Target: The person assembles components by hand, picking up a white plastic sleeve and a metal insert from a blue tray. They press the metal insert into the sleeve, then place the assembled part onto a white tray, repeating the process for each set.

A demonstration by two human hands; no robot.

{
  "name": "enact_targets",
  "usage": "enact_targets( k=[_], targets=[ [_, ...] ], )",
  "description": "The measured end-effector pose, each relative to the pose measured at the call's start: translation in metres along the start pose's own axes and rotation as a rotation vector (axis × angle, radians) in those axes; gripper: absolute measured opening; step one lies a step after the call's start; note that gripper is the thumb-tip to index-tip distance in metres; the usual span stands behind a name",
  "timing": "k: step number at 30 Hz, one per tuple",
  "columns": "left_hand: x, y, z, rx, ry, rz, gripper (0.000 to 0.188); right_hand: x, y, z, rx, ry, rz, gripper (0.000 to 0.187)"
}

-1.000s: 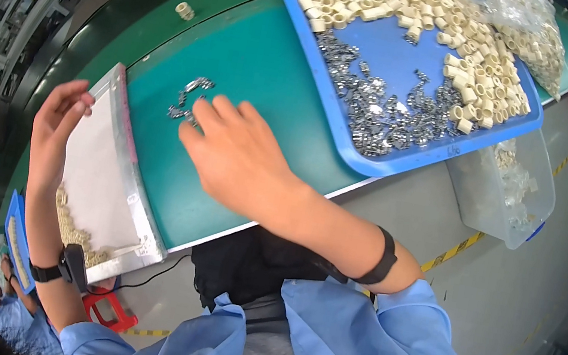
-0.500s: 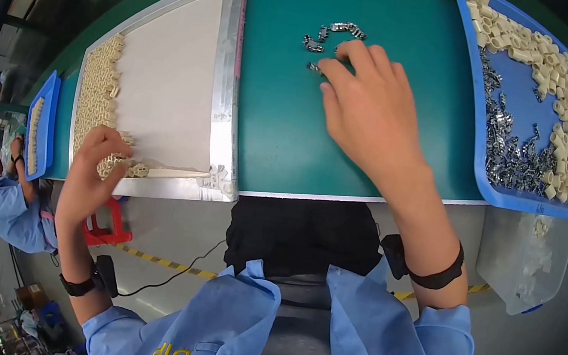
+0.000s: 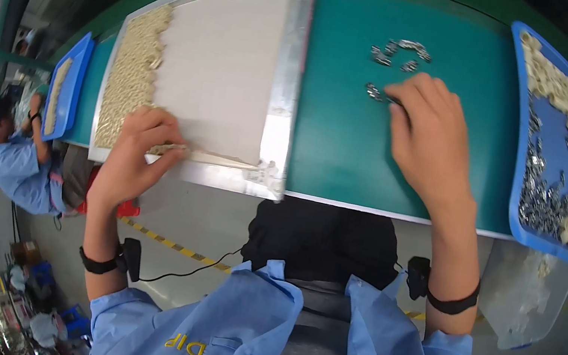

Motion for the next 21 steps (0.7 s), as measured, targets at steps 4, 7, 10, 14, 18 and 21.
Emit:
enact_targets(
  k=[4, 7, 10, 14, 18, 21],
  targets=[
    [0.011, 0.003, -0.004, 0.022, 0.01, -0.017, 0.01, -0.001, 0.001, 0.001, -0.014, 0.024, 0.004, 0.01],
    [0.017, 0.009, -0.001, -0.005, 0.084, -0.039, 0.011, 0.0, 0.0, 0.001, 0.011, 0.035, 0.016, 0.006],
    [0.017, 0.013, 0.001, -0.024, 0.227, -0.07, 0.013, 0.003, -0.001, 0.001, 0.031, 0.045, 0.052, 0.007],
    [0.006, 0.011, -0.001, -0.001, 0.147, -0.046, 0.017, 0.002, 0.0, -0.001, 0.044, 0.043, 0.057, 0.008],
    [0.001, 0.005, 0.012, -0.047, 0.164, -0.036, 0.023, 0.004, 0.001, -0.004, 0.048, 0.017, 0.043, 0.008],
    [0.004, 0.002, 0.017, -0.068, 0.147, 0.005, 0.025, 0.003, 0.002, -0.005, 0.054, 0.013, 0.039, 0.008]
  ],
)
Point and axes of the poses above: each hand's wrist, its own y-axis away from the middle knuckle, its own x-axis out of the palm, z = x × y, the point moved 8 cm from there along -y, towards the middle knuckle, and after that the axes turned 7 degrees about -x, right-handed, at the moved point
